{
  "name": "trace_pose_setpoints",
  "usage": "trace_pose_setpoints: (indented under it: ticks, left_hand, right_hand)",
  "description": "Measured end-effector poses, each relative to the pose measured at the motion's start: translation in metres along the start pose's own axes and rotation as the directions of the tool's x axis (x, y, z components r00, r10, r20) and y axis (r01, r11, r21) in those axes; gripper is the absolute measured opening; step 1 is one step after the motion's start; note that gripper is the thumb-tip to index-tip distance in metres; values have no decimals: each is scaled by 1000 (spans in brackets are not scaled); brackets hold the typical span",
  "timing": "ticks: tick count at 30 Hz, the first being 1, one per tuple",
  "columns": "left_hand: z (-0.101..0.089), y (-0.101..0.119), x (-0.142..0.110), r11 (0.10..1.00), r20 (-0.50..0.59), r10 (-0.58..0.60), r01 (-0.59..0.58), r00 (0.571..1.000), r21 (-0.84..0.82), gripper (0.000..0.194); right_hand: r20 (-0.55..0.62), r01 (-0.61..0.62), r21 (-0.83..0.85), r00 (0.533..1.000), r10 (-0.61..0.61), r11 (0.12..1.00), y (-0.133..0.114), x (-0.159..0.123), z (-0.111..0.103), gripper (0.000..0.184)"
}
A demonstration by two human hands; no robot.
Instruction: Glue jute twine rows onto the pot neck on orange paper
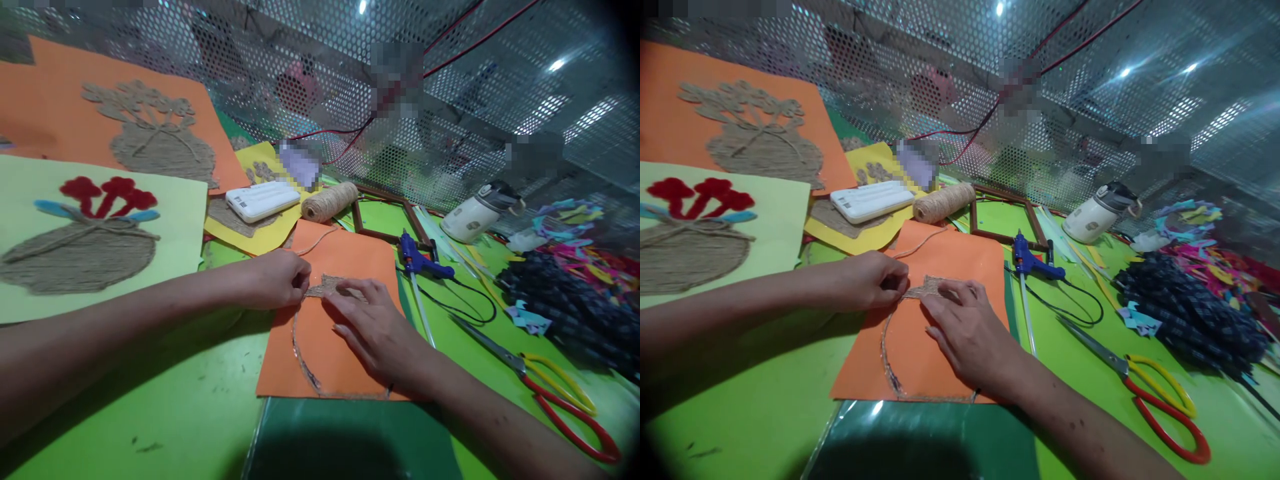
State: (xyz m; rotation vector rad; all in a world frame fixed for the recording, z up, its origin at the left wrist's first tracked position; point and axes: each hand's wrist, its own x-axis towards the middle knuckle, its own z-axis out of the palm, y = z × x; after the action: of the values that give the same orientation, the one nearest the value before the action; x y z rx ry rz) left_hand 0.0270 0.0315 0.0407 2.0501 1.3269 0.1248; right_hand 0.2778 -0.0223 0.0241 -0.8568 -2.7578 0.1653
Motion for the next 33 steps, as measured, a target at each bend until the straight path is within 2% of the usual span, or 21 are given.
trace_pose_setpoints:
  ticks: [9, 23, 33]
  left_hand:
    - [-11, 0, 0, 1000, 32, 5, -5, 999, -4, 6]
    - [-7, 0, 0, 1000, 33, 14, -14, 999, -8, 5]
    - [-6, -5, 2, 999, 42, 25, -24, 999, -32, 2]
  right_hand:
    - [-5, -30, 91, 1000, 30, 995, 5, -2, -1, 40]
    - [-40, -26, 139, 999, 31, 990, 5, -3, 6, 47]
    - [46, -6, 85, 999, 3, 996, -1, 3, 1, 56]
